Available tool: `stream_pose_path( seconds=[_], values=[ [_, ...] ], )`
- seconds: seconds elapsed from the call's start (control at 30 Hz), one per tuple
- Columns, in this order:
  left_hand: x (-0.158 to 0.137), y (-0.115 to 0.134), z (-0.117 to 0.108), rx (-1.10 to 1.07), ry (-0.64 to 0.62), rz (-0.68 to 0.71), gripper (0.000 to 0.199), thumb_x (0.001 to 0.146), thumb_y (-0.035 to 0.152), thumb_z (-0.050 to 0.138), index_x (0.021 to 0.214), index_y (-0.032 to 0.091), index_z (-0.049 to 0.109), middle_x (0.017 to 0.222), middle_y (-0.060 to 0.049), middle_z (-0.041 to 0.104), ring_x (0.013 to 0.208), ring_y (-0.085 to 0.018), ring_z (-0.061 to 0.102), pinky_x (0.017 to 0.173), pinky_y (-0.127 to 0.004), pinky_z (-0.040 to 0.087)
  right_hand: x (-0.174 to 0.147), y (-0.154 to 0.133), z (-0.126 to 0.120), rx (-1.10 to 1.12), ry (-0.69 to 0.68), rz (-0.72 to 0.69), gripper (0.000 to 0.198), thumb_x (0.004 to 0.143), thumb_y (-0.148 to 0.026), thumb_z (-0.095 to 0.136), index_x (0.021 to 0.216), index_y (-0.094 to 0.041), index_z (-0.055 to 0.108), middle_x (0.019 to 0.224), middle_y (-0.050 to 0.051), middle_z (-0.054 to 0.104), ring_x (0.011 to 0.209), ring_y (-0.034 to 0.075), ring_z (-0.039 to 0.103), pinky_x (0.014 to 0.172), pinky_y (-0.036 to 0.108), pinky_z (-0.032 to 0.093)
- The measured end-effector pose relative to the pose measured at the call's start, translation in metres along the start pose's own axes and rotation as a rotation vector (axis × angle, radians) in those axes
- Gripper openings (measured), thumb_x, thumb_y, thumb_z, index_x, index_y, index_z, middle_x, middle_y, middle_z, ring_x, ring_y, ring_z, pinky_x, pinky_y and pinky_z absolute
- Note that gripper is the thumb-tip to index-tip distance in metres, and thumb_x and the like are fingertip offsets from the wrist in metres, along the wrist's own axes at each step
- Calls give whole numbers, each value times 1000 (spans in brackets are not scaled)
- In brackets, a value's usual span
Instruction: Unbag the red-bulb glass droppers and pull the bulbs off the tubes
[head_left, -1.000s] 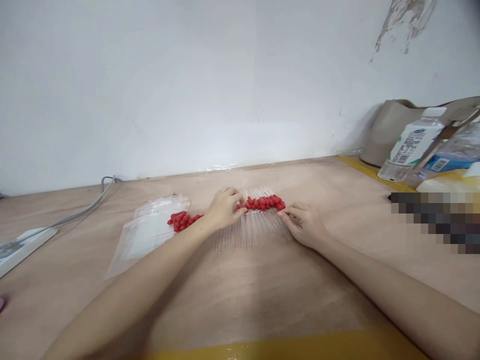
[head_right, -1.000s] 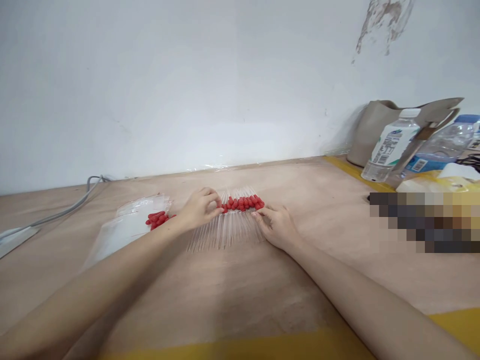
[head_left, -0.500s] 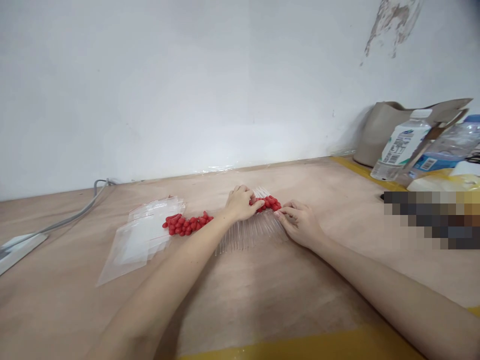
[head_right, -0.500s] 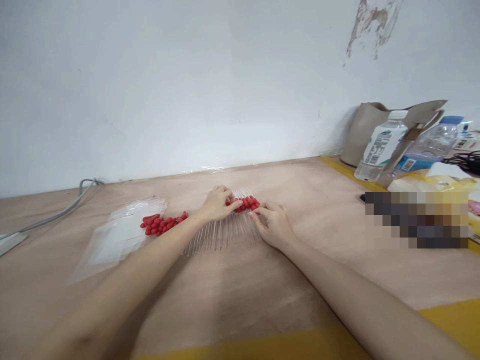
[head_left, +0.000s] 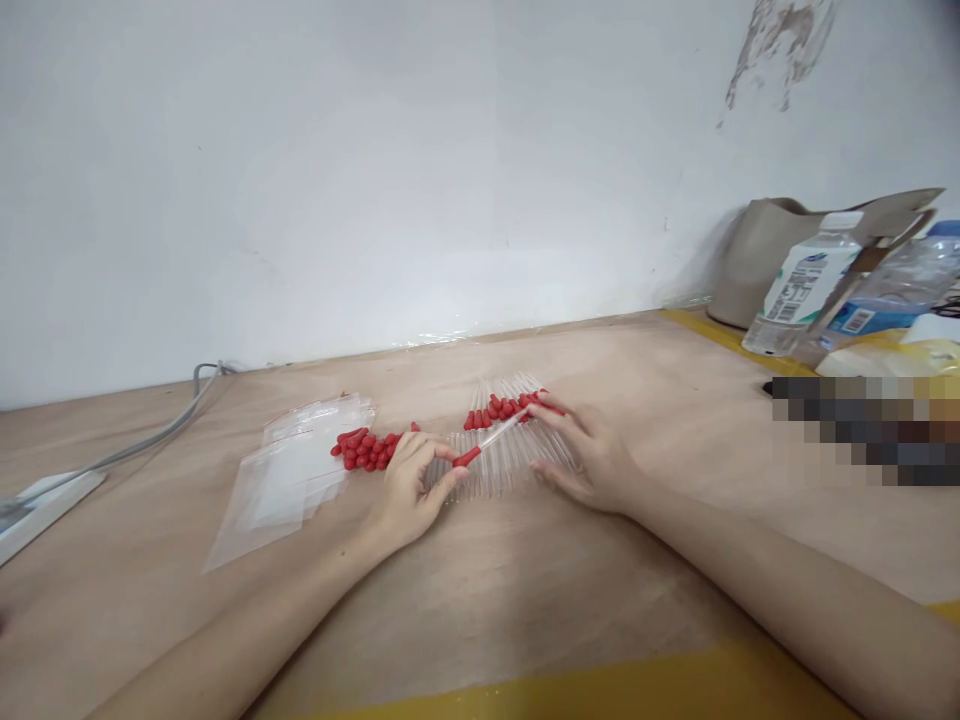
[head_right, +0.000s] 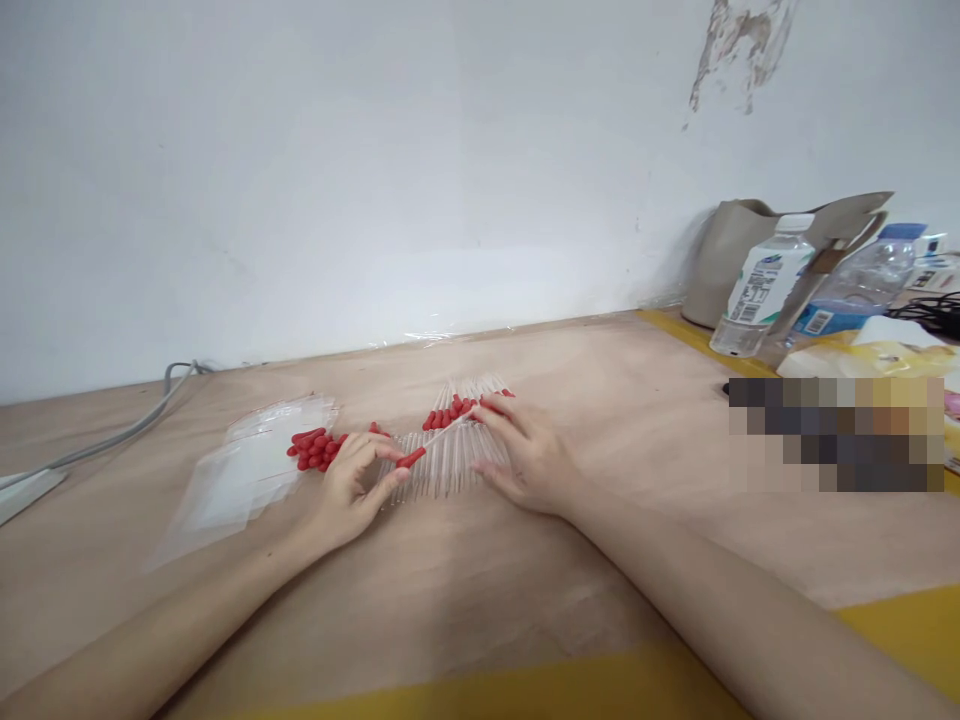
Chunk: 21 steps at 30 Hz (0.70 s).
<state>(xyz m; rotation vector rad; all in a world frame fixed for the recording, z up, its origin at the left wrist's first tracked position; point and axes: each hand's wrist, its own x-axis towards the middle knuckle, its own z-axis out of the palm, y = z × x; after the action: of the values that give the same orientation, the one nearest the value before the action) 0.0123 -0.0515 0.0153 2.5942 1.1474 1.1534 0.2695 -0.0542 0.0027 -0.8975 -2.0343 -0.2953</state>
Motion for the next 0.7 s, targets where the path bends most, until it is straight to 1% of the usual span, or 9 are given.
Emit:
stream_pose_path(
  seconds=[0.07, 0.1, 0.17, 0.3, 0.47, 0.53, 0.63, 0.67, 0.7],
  values=[
    [-5, -3, 0, -3, -24, 36, 10, 81, 28, 56, 84, 18, 55, 87, -3, 57, 86, -18, 49, 78, -33, 39, 1, -7, 1, -19, -65, -130, 47, 81, -36, 53, 124, -17, 44, 128, 12, 46, 118, 24, 42, 96, 42, 37],
    [-6, -3, 0, -1, -39, 51, 10, 81, 28, 56, 84, 18, 56, 87, -4, 57, 87, -18, 49, 78, -33, 39, 1, -9, 1, -35, -81, -172, 44, 82, -35, 52, 122, -18, 46, 127, 12, 47, 119, 23, 41, 98, 43, 36],
    [-5, -2, 2, 9, -69, 75, 10, 81, 27, 55, 84, 18, 57, 87, -4, 57, 87, -18, 49, 79, -34, 39, 0, -12, 4, -74, -90, -212, 37, 83, -33, 51, 117, -18, 50, 124, 10, 52, 119, 23, 41, 99, 44, 33],
    [-4, 0, 4, 39, -84, 124, 8, 81, 26, 56, 83, 18, 58, 86, -4, 59, 86, -18, 50, 80, -34, 39, 0, -13, 11, -112, -91, -235, 27, 84, -30, 51, 107, -18, 57, 112, 6, 60, 114, 22, 47, 100, 44, 32],
    [-6, 2, 4, 75, -75, 186, 9, 81, 26, 56, 84, 18, 58, 88, -4, 61, 86, -17, 53, 82, -35, 40, 0, -13, 19, -67, -77, -262, 17, 84, -27, 52, 95, -19, 62, 95, 2, 67, 106, 20, 52, 100, 44, 31],
    [-4, 4, 6, 122, -61, 233, 17, 80, 29, 57, 93, 18, 58, 97, -6, 61, 94, -19, 53, 86, -38, 40, 0, -13, 21, -34, -74, -247, 15, 84, -25, 52, 93, -19, 62, 91, 1, 68, 105, 19, 53, 100, 43, 31],
    [-1, 7, 11, 202, -49, 331, 38, 77, 37, 60, 109, 17, 54, 113, -10, 57, 107, -24, 49, 90, -40, 40, 1, -15, 21, 0, -84, -232, 14, 83, -24, 52, 91, -19, 63, 91, 2, 68, 102, 19, 54, 100, 44, 32],
    [0, 8, 14, 222, -42, 364, 39, 77, 37, 60, 111, 17, 54, 115, -10, 57, 108, -24, 49, 89, -39, 41, 1, -15, 21, 10, -87, -231, 14, 83, -24, 52, 90, -19, 63, 91, 2, 68, 101, 19, 54, 100, 45, 32],
    [1, 8, 16, 236, -28, 396, 36, 78, 35, 60, 109, 18, 55, 113, -9, 58, 106, -24, 51, 86, -38, 42, 1, -16, 21, 19, -90, -232, 13, 83, -23, 52, 90, -19, 63, 91, 2, 68, 101, 19, 54, 99, 45, 32]
  ],
)
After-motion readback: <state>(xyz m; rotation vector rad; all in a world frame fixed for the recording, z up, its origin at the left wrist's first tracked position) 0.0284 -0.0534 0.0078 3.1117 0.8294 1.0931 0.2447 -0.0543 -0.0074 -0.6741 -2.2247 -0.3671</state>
